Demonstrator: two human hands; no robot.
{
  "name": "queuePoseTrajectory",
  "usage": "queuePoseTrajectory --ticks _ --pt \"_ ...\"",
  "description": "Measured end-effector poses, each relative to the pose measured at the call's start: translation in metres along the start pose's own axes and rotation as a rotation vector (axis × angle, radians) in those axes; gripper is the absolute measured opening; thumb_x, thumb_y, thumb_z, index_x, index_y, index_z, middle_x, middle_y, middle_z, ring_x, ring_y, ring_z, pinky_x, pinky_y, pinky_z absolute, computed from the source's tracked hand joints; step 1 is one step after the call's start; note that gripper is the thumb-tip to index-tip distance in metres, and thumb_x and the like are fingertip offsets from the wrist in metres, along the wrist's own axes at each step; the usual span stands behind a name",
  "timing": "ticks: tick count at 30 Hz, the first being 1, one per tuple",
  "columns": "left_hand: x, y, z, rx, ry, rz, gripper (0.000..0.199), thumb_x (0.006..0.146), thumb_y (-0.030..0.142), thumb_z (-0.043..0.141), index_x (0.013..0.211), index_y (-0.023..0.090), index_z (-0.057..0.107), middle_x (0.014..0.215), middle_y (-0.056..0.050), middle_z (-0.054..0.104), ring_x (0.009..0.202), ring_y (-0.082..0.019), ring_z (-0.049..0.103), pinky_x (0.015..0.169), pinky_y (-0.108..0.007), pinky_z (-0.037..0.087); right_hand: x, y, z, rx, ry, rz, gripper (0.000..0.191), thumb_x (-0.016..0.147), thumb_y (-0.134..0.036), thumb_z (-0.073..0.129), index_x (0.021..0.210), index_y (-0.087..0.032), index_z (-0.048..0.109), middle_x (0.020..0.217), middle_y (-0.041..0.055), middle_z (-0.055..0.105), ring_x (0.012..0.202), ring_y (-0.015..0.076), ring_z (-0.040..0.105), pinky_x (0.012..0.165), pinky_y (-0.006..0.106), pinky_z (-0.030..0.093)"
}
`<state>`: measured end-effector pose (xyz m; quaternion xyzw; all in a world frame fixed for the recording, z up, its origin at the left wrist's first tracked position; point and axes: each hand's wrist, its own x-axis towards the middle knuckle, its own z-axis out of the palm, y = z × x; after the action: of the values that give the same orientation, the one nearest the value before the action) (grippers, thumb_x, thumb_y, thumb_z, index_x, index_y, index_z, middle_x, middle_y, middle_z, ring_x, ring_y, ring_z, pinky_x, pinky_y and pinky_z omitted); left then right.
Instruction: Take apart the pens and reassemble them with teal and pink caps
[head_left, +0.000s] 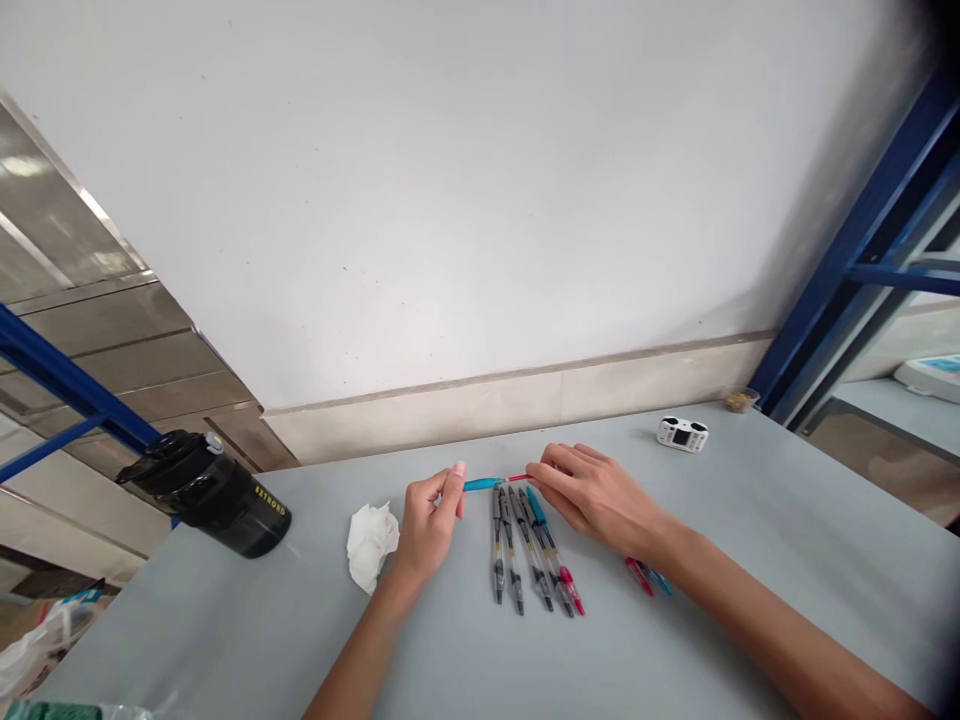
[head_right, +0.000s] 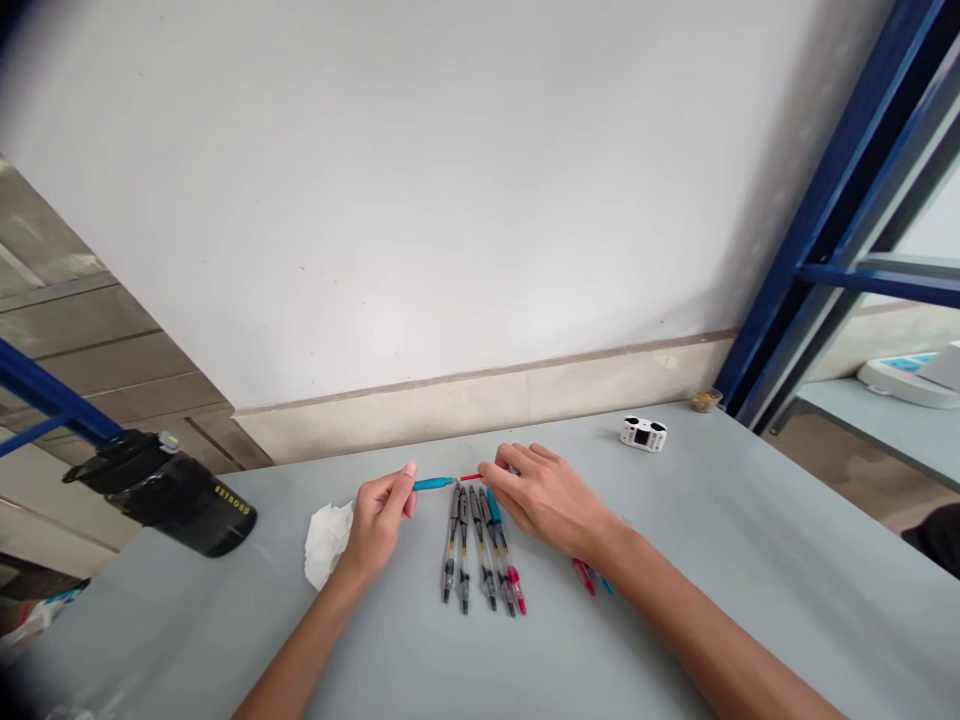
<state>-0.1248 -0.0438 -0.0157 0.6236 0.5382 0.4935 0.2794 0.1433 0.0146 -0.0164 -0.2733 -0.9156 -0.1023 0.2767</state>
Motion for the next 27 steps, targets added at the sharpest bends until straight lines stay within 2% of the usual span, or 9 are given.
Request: queuePoseTrajectory --ticks 5,8,10,15,18,21,24,27 --pt "-0.003 0.009 0.008 0.012 -0.122 0.035 0.051 0.110 0.055 0.052 0.073 0.020 0.060 0.072 0.000 0.059 0.073 -0.017 0.054 0.072 -0.030 0.040 0.002 -0.006 0.000 0.074 0.005 -0.022 0.016 0.115 -0.020 0.042 0.117 -0.023 0.058 0.092 0.0033 0.061 0.072 0.0193 0.056 0.071 0.035 0.041" --pt "-0.005 0.014 0.012 0.025 -0.152 0.059 0.042 0.109 0.051 0.056 0.081 0.021 0.064 0.081 -0.001 0.067 0.082 -0.018 0.059 0.078 -0.030 0.043 0.002 -0.010 0.001 0.158 0.016 -0.003 0.010 0.117 -0.026 0.043 0.122 -0.023 0.051 0.094 0.0028 0.063 0.073 0.0192 0.058 0.068 0.033 0.042" --pt "-0.006 0.016 0.014 0.038 -0.163 0.072 0.038 0.109 0.049 0.058 0.084 0.021 0.066 0.082 -0.001 0.069 0.083 -0.019 0.059 0.079 -0.030 0.043 0.002 -0.012 0.001 0.213 0.007 0.034 0.008 0.118 -0.031 0.044 0.118 -0.024 0.048 0.094 0.0022 0.063 0.071 0.0183 0.057 0.064 0.032 0.040" --pt "-0.006 0.012 0.014 0.071 -0.143 0.137 0.027 0.106 0.042 0.065 0.089 0.022 0.071 0.085 -0.001 0.071 0.082 -0.018 0.058 0.079 -0.030 0.044 0.001 -0.012 -0.002 0.274 -0.038 0.096 0.012 0.118 -0.029 0.042 0.106 -0.026 0.043 0.090 -0.0002 0.058 0.066 0.0163 0.051 0.060 0.030 0.036" --pt "-0.005 0.009 0.015 0.067 -0.125 0.213 0.014 0.104 0.036 0.070 0.101 0.024 0.077 0.091 -0.002 0.075 0.084 -0.018 0.061 0.080 -0.030 0.046 0.001 -0.010 -0.001 0.219 -0.037 0.055 0.017 0.118 -0.027 0.040 0.102 -0.025 0.046 0.087 -0.0005 0.056 0.064 0.0162 0.047 0.061 0.031 0.033" --pt "-0.004 0.007 0.016 0.054 -0.080 0.292 0.011 0.104 0.031 0.070 0.108 0.026 0.079 0.099 -0.003 0.077 0.088 -0.019 0.065 0.081 -0.031 0.049 0.002 -0.009 0.001 0.136 -0.024 0.016 0.020 0.119 -0.029 0.041 0.103 -0.024 0.051 0.084 -0.0010 0.055 0.061 0.0160 0.043 0.061 0.032 0.031" --pt "-0.006 0.007 0.018 0.043 -0.038 0.211 0.024 0.100 0.036 0.076 0.122 0.027 0.077 0.106 -0.005 0.080 0.094 -0.021 0.069 0.086 -0.033 0.052 0.003 -0.010 0.001 0.114 -0.010 0.018 0.019 0.119 -0.029 0.042 0.108 -0.023 0.055 0.086 -0.0003 0.057 0.061 0.0158 0.045 0.060 0.032 0.031" --pt "-0.007 0.008 0.018 0.007 -0.064 0.096 0.022 0.102 0.043 0.074 0.115 0.027 0.080 0.099 -0.005 0.080 0.091 -0.022 0.070 0.086 -0.034 0.055 0.003 -0.011 0.000 0.113 0.018 0.019 0.020 0.119 -0.030 0.042 0.107 -0.022 0.056 0.087 0.0000 0.058 0.063 0.0154 0.047 0.060 0.031 0.032"
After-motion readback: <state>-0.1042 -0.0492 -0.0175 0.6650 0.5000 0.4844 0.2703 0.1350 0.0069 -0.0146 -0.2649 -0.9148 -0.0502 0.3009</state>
